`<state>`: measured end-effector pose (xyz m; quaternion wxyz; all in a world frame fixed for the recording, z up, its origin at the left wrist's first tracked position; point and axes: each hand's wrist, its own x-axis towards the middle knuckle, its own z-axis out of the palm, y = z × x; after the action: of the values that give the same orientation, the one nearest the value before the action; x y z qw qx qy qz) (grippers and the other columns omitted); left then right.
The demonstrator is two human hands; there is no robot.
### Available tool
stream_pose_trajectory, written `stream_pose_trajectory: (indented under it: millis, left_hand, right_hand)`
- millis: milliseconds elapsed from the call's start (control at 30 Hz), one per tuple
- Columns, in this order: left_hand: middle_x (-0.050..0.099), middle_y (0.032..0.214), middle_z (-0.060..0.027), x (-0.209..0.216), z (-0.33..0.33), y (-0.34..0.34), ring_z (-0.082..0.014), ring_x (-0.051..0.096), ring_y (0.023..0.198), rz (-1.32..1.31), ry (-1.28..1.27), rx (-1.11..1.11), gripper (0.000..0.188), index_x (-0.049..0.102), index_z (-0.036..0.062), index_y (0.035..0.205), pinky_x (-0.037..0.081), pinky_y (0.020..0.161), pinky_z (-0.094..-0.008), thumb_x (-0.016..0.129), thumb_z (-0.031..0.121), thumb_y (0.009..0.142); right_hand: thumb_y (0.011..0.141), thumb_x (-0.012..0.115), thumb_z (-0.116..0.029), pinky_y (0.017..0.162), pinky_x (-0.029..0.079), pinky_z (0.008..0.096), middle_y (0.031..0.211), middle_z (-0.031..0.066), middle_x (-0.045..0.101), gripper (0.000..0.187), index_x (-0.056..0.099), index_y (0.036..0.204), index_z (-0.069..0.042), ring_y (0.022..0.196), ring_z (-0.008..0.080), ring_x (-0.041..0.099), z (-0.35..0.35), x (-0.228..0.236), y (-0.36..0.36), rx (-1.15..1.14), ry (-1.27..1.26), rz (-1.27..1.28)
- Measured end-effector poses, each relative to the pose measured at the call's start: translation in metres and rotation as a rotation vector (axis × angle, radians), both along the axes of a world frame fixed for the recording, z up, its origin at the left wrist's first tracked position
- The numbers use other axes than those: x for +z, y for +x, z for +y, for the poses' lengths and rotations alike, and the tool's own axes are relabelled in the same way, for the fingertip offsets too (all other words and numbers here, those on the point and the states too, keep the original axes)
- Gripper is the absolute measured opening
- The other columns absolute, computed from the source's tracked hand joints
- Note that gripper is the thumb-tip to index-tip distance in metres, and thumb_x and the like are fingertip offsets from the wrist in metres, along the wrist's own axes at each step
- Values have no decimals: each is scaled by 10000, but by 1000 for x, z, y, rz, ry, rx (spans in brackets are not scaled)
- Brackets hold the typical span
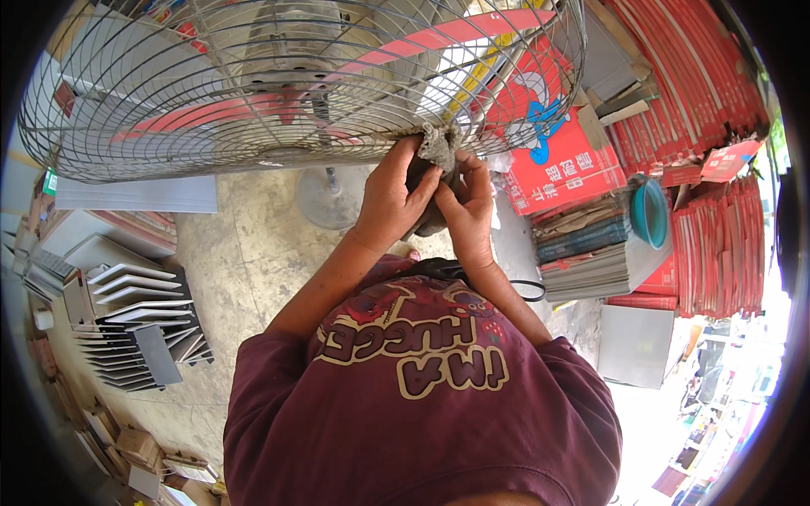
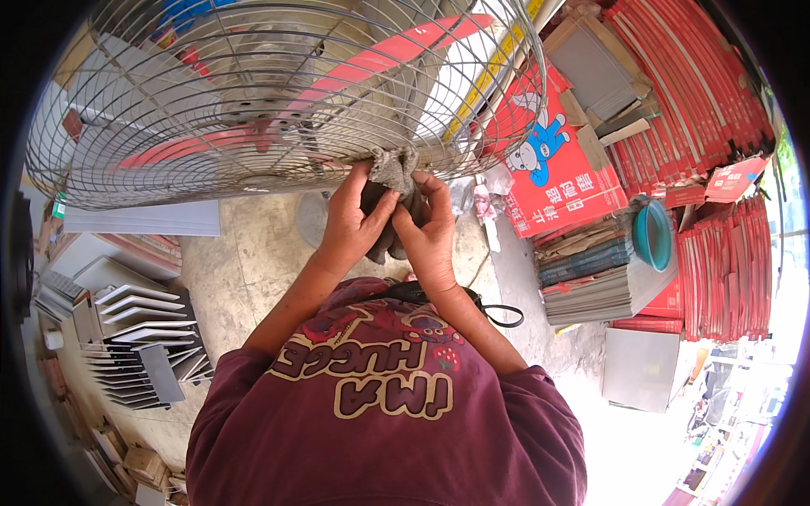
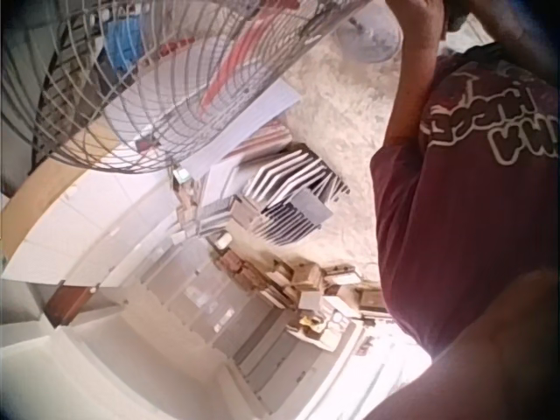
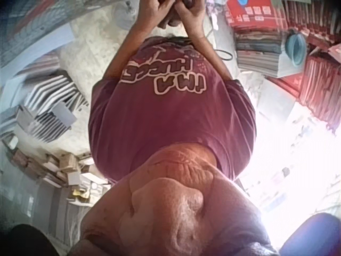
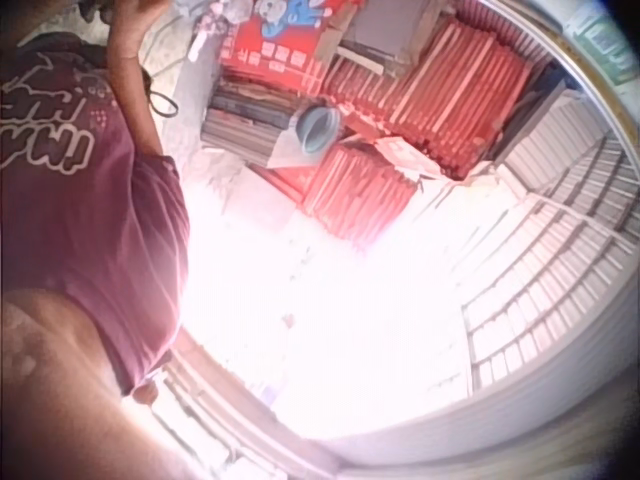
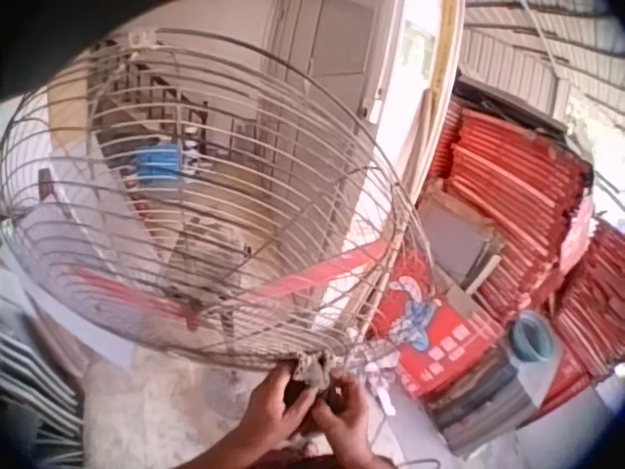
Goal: The person cleans the metal mesh cover of a floor fan with a cloth by hand.
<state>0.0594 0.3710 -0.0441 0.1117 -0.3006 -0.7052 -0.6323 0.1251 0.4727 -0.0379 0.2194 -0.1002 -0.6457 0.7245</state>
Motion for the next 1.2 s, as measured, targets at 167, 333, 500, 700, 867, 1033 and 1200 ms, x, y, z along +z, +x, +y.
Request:
stream_pose_trajectory:
  millis: [167, 333, 500, 700, 867, 1033, 1200]
  left_hand:
    - [592, 945, -202, -10, -3, 5, -393, 577, 868, -65, -74, -35, 383, 490, 7, 1095, 472, 743, -381, 662, 156, 787]
    - [606, 914, -102, 3, -23, 5, -101, 574, 862, -394, 177, -263, 327, 472, 24, 1020, 461, 722, -259, 691, 91, 786]
    - [586, 1001, -56, 20, -36, 9, -106, 544, 943, -440, 394, -302, 383, 456, 19, 1099, 438, 807, -242, 678, 32, 787]
    - [586, 996, -39, 25, -55, 12, -87, 541, 924, -636, 566, -294, 296, 503, 20, 1078, 436, 806, -226, 640, 27, 815]
    - [579, 973, -9, 14, -62, 13, -72, 533, 900, -622, 666, -311, 205, 528, 20, 1014, 432, 789, -213, 618, 35, 831]
    - [563, 949, 7, 19, -68, 15, -60, 524, 887, -504, 639, -277, 208, 526, 26, 982, 428, 789, -216, 635, 7, 806]
    - [550, 969, -2, 18, -70, 15, -69, 514, 911, -355, 496, -243, 260, 505, 24, 1015, 419, 807, -224, 633, -5, 791]
  right_hand:
    - [799, 555, 31, 798, 459, 247, 1115, 78, 482, 432, 408, 1203, -19, 961, 128, 540, 4, -9, 13, 50, -73, -127]
    - [821, 532, 52, 805, 442, 239, 1114, 72, 488, 386, 414, 1180, -22, 943, 112, 533, -7, 14, 14, 167, -141, -49]
    - [824, 513, 68, 848, 414, 241, 1128, 66, 493, 371, 427, 1170, -33, 985, 115, 509, -14, 28, 11, 255, -114, 19]
    - [819, 507, 72, 942, 353, 260, 1146, 58, 506, 374, 440, 1172, -33, 1091, 131, 458, -23, 26, 2, 249, -195, 63]
    - [823, 504, 61, 957, 350, 275, 1165, 63, 501, 370, 440, 1180, -17, 1095, 138, 464, -30, 26, -1, 277, -250, 3]
    - [824, 537, 28, 957, 356, 282, 1161, 61, 501, 398, 424, 1204, -12, 1091, 140, 468, -32, 21, -1, 351, -294, 6]
    - [841, 585, -19, 932, 378, 274, 1143, 54, 509, 403, 416, 1206, -15, 1051, 133, 487, -39, 21, 0, 395, -176, 96]
